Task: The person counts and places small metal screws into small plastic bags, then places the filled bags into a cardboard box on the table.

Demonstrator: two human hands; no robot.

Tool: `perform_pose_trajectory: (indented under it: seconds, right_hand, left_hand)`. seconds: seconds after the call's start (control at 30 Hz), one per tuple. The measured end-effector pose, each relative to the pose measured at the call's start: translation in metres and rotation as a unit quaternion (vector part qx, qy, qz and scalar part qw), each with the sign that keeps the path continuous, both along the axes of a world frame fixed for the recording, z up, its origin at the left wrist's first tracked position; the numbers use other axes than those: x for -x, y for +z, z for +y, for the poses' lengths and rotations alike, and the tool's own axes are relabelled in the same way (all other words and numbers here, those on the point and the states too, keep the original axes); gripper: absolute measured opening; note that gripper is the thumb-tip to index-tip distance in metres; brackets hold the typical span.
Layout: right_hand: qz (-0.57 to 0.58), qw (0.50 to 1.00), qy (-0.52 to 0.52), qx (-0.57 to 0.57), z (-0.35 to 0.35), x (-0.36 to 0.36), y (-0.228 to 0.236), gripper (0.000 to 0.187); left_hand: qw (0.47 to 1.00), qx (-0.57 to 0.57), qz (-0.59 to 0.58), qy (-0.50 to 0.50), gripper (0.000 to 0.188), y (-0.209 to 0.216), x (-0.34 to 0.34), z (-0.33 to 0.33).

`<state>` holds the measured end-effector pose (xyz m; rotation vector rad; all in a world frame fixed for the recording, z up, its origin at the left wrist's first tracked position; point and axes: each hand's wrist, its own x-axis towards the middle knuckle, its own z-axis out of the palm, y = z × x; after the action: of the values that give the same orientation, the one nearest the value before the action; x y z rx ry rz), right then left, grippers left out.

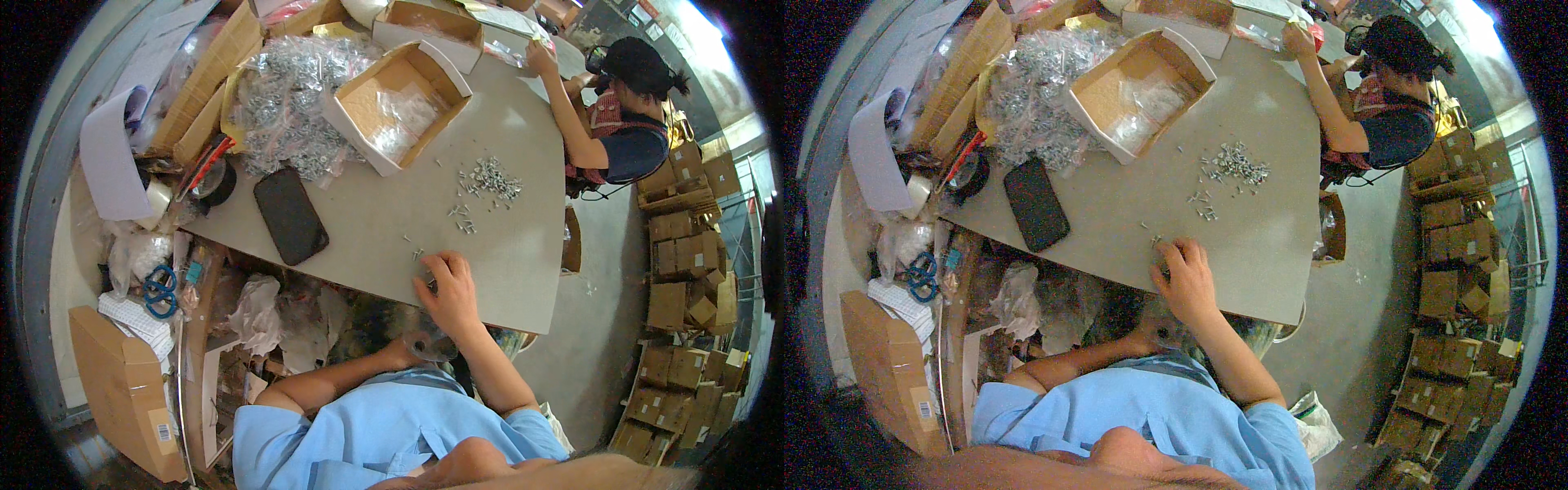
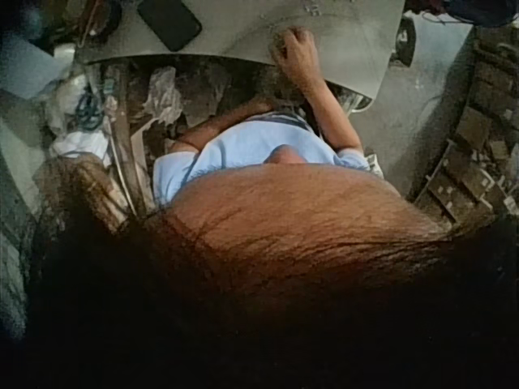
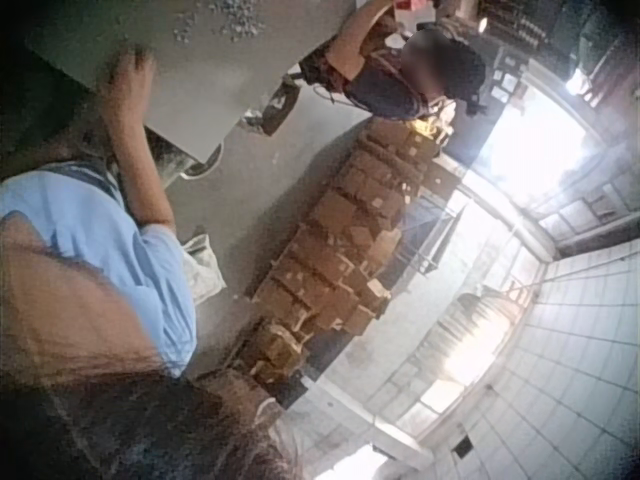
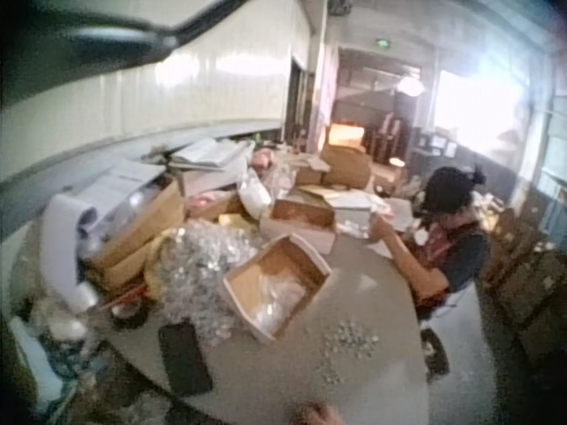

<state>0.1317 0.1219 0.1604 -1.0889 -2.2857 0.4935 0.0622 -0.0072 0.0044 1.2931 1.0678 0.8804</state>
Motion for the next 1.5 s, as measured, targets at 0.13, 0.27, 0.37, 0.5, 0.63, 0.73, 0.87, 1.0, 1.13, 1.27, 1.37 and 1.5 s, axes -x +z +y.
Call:
perform_pose_trajectory:
  seconds: [0.13,0.27,0.37,0.5,0.63,0.73,0.87,1.0,1.13,1.27,1.37,1.5]
  right_hand:
    - [-0.017,1.0,0.008,0.004,-0.002,-0.005,-0.009,0.02]
    - [-0.126,0.981,0.054,0.136,-0.015,-0.023,0.009,0.017]
    - [-0.198,0.923,0.129,0.303,-0.006,-0.026,0.034,0.018]
    - [-0.041,0.982,0.04,0.178,0.014,0.002,0.023,0.019]
    - [0.012,0.999,0.051,0.013,0.034,0.029,-0.003,0.017]
    - [-0.025,0.996,0.074,0.034,0.031,0.025,-0.01,0.016]
    - [-0.083,0.981,0.119,0.13,0.002,-0.014,0.005,0.013]
    - [-0.015,0.957,0.178,0.229,-0.014,-0.048,0.018,0.012]
    - [0.107,0.955,0.123,0.249,-0.011,-0.058,0.009,0.011]
    - [0.154,0.962,0.09,0.206,-0.011,-0.059,-0.002,0.008]
    - [0.162,0.966,0.094,0.178,-0.013,-0.057,-0.004,0.009]
    - [0.137,0.968,0.133,0.16,-0.019,-0.059,-0.004,0.012]
  left_hand:
    - [1.0,0.006,-0.003,-0.018,0.03,-0.005,0.0,0.001]
    - [0.999,0.027,-0.02,0.034,0.035,-0.002,-0.004,-0.001]
    - [0.995,0.037,-0.069,0.066,0.038,0.019,-0.002,0.001]
    - [0.998,0.055,-0.029,0.009,0.042,0.013,0.002,0.002]
    - [0.99,0.11,0.085,-0.031,0.043,0.034,0.003,0.011]
    - [0.996,0.083,0.024,-0.016,0.042,0.016,0.001,0.004]
    - [0.992,0.112,0.004,-0.065,0.051,0.006,0.008,0.001]
    - [0.998,0.039,-0.027,0.047,0.036,0.008,-0.001,0.0]
    - [0.998,-0.045,0.002,0.033,0.021,0.009,0.001,0.01]
    - [0.999,-0.02,0.015,0.035,0.024,0.008,0.001,0.013]
    - [0.999,0.007,0.053,-0.005,0.027,0.013,0.012,0.013]
    - [0.969,0.155,0.124,-0.144,0.037,0.059,0.07,0.01]
